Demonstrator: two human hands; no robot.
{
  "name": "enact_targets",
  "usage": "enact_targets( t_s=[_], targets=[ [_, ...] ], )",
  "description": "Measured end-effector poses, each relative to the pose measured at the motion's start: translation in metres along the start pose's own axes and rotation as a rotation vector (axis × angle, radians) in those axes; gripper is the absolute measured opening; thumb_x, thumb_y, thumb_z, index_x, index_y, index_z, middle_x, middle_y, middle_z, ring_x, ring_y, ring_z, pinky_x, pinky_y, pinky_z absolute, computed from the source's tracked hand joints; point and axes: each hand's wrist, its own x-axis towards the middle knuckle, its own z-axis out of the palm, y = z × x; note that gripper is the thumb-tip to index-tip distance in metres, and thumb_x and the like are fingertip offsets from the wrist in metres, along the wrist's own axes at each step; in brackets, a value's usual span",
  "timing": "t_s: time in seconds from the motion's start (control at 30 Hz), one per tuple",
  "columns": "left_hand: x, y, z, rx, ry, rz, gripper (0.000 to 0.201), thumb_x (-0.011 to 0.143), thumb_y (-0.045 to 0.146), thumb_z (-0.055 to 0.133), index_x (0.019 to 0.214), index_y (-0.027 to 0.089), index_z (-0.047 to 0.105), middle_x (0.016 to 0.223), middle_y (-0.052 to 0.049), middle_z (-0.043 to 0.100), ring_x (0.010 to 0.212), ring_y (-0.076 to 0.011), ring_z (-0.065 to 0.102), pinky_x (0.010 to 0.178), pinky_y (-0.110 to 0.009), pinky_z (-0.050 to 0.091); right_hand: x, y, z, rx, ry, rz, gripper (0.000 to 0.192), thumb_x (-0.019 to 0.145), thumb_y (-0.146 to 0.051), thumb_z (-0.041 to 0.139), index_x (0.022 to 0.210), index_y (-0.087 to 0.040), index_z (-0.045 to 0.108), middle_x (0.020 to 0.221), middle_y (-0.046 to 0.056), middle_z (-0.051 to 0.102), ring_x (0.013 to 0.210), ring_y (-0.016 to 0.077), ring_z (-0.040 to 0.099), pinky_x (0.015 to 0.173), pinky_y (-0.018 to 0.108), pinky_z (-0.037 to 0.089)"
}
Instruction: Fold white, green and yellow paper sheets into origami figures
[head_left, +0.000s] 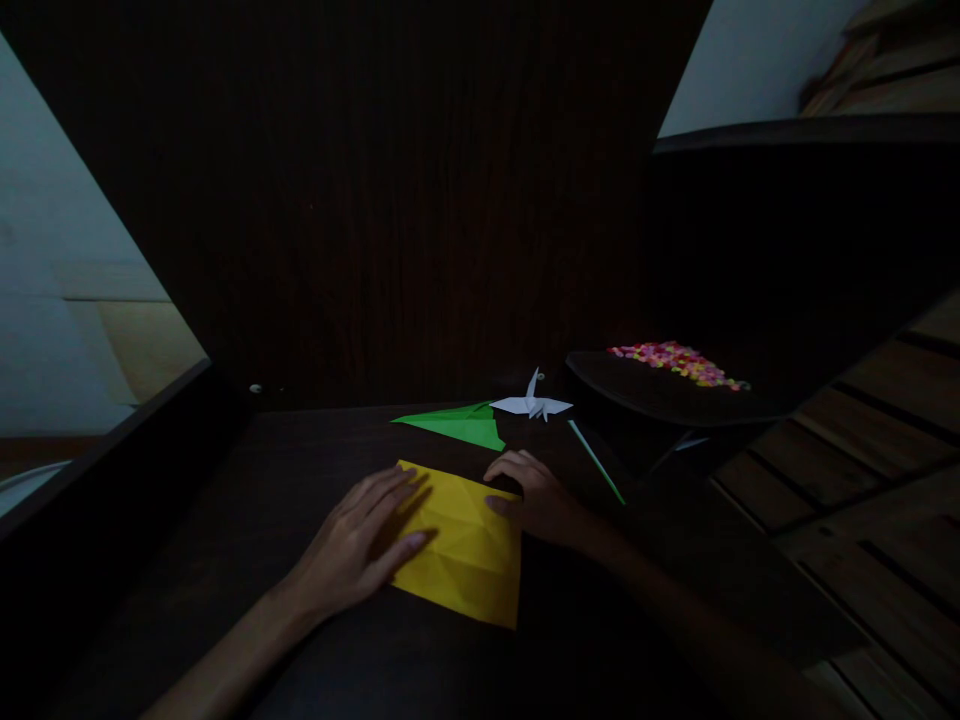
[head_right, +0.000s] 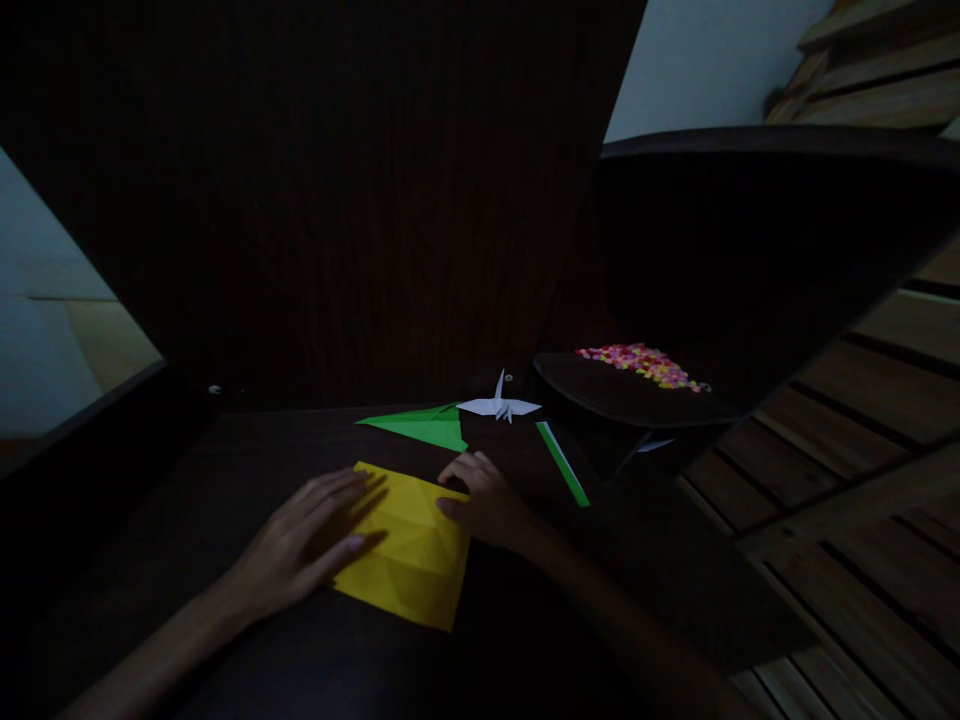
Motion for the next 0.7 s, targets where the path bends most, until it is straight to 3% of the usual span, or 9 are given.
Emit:
enact_targets(
  t_s=[0.1, 0.17, 0.23, 0.37, 0.47, 0.57, 0.7],
  targets=[
    [-0.004, 0.012, -0.002, -0.03, -0.213, 0.186, 0.079, 0.079, 0.056, 0.061, 0.145, 0.025, 0.031, 0.147, -0.011, 0.041, 0.134, -0.0322, 0.039, 0.106, -0.051, 0.039, 0.01, -0.003, 0.006, 0.017, -0.02, -0.015, 0.016, 0.078, -0.017, 0.063, 0.094, -0.02, 0.061, 0.098, 0.004, 0.064, 0.098, 0.0216, 0.056, 0.089, 0.037, 0.043],
    [-0.006, 0.014, 0.001, -0.011, -0.267, 0.227, 0.089, 0.077, 0.061, 0.061, 0.148, 0.024, 0.024, 0.15, -0.013, 0.036, 0.136, -0.0333, 0.034, 0.106, -0.052, 0.038, 0.013, -0.002, 0.012, 0.046, -0.026, -0.024, 0.014, 0.08, -0.018, 0.062, 0.093, -0.021, 0.062, 0.097, 0.004, 0.065, 0.098, 0.0212, 0.057, 0.09, 0.037, 0.043],
    [-0.007, 0.012, 0.005, 0.041, -0.259, 0.269, 0.086, 0.08, 0.06, 0.058, 0.148, 0.021, 0.023, 0.147, -0.015, 0.039, 0.134, -0.0333, 0.038, 0.104, -0.051, 0.041, 0.013, 0.002, 0.018, 0.086, -0.012, -0.034, 0.014, 0.08, -0.018, 0.062, 0.093, -0.021, 0.062, 0.097, 0.004, 0.066, 0.097, 0.0205, 0.058, 0.09, 0.036, 0.043],
    [-0.009, 0.008, 0.01, 0.183, -0.168, 0.398, 0.064, 0.09, 0.05, 0.05, 0.142, 0.016, 0.036, 0.131, -0.017, 0.058, 0.115, -0.0292, 0.06, 0.091, -0.041, 0.054, 0.009, 0.012, 0.024, 0.166, 0.014, -0.05, 0.011, 0.079, -0.015, 0.06, 0.088, -0.021, 0.064, 0.098, 0.004, 0.067, 0.094, 0.0196, 0.06, 0.086, 0.034, 0.044],
    [-0.01, 0.009, 0.01, 0.266, -0.074, 0.473, 0.053, 0.094, 0.041, 0.048, 0.139, 0.014, 0.04, 0.116, -0.016, 0.068, 0.103, -0.0271, 0.067, 0.081, -0.036, 0.059, 0.007, 0.017, 0.023, 0.234, 0.011, -0.028, 0.009, 0.081, -0.019, 0.059, 0.087, -0.021, 0.065, 0.098, 0.005, 0.068, 0.085, 0.0181, 0.062, 0.072, 0.03, 0.047],
    [-0.012, 0.01, 0.009, 0.315, -0.044, 0.517, 0.048, 0.095, 0.027, 0.047, 0.139, 0.011, 0.039, 0.111, -0.015, 0.071, 0.095, -0.0252, 0.07, 0.076, -0.033, 0.06, 0.006, 0.02, 0.022, 0.301, 0.031, 0.004, 0.009, 0.083, -0.023, 0.058, 0.083, -0.019, 0.066, 0.097, 0.006, 0.068, 0.077, 0.0159, 0.062, 0.063, 0.026, 0.045],
    [-0.014, 0.008, 0.009, 0.317, -0.124, 0.505, 0.052, 0.095, 0.024, 0.041, 0.144, 0.012, 0.03, 0.121, -0.017, 0.065, 0.102, -0.0258, 0.067, 0.08, -0.035, 0.059, 0.004, 0.021, 0.023, 0.335, 0.029, 0.028, 0.013, 0.085, -0.025, 0.056, 0.08, -0.019, 0.066, 0.092, 0.006, 0.069, 0.076, 0.0162, 0.062, 0.063, 0.026, 0.044]
  ],
)
